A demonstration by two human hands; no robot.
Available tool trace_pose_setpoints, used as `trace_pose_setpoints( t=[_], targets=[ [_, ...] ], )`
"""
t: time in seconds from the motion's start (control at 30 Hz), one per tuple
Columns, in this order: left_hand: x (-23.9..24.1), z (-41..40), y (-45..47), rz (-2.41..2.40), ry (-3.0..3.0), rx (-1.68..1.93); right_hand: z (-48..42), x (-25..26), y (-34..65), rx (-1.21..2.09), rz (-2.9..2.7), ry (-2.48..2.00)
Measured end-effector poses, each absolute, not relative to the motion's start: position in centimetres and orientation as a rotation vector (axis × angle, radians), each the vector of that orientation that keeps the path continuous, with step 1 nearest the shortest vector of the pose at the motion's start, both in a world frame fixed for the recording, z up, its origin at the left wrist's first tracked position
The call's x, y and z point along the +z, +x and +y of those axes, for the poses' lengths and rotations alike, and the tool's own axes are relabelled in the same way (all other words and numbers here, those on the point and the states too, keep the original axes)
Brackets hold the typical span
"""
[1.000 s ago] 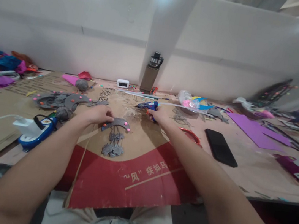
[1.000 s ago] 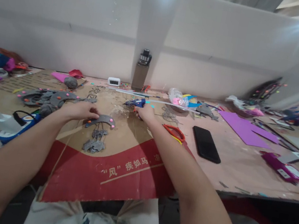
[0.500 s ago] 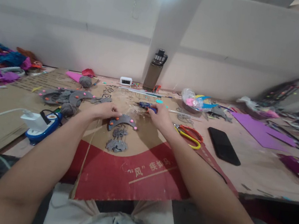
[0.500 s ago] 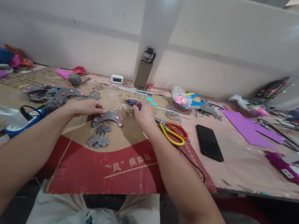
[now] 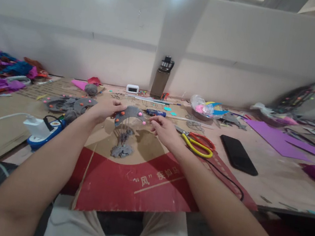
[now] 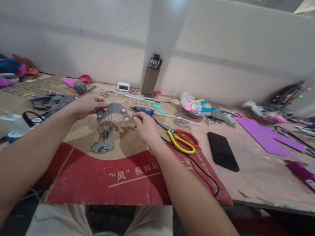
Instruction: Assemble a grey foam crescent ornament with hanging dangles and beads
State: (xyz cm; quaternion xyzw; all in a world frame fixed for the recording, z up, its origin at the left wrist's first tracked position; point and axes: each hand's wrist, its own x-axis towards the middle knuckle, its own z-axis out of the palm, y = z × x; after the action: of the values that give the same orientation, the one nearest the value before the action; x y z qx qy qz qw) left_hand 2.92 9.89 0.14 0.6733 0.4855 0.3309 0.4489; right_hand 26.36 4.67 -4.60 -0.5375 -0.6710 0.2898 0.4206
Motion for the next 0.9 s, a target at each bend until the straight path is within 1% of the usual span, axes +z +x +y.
trace_pose_setpoints(
  t=[0.13,0.33,0.43,0.63,0.77,0.9],
  targets=[
    [0.5,9.8,3.0,1.171,1.598,1.043,4.5,-4.5,26.0,0.755,-1.68,-1.341],
    [-0.1,10.2,3.0,1.098,1.473,1.272,4.0,-4.7,25.2,0.804,-1.74,-1.319],
    [-0.6,10.9,2.5,1.229,1.465,1.368,3.8,-4.8,24.9,0.801,-1.883,-1.267],
    [-0.8,11.8,0.9,1.404,1.354,1.487,3.8,-5.5,25.1,0.697,-2.108,-1.264],
    [0.4,12.6,0.0,1.469,1.282,1.515,3.9,-5.6,25.3,0.609,-2.204,-1.224],
    [3.1,13.9,-0.6,1.528,1.231,1.5,3.3,-4.9,25.4,0.571,-2.289,-1.221]
  ],
)
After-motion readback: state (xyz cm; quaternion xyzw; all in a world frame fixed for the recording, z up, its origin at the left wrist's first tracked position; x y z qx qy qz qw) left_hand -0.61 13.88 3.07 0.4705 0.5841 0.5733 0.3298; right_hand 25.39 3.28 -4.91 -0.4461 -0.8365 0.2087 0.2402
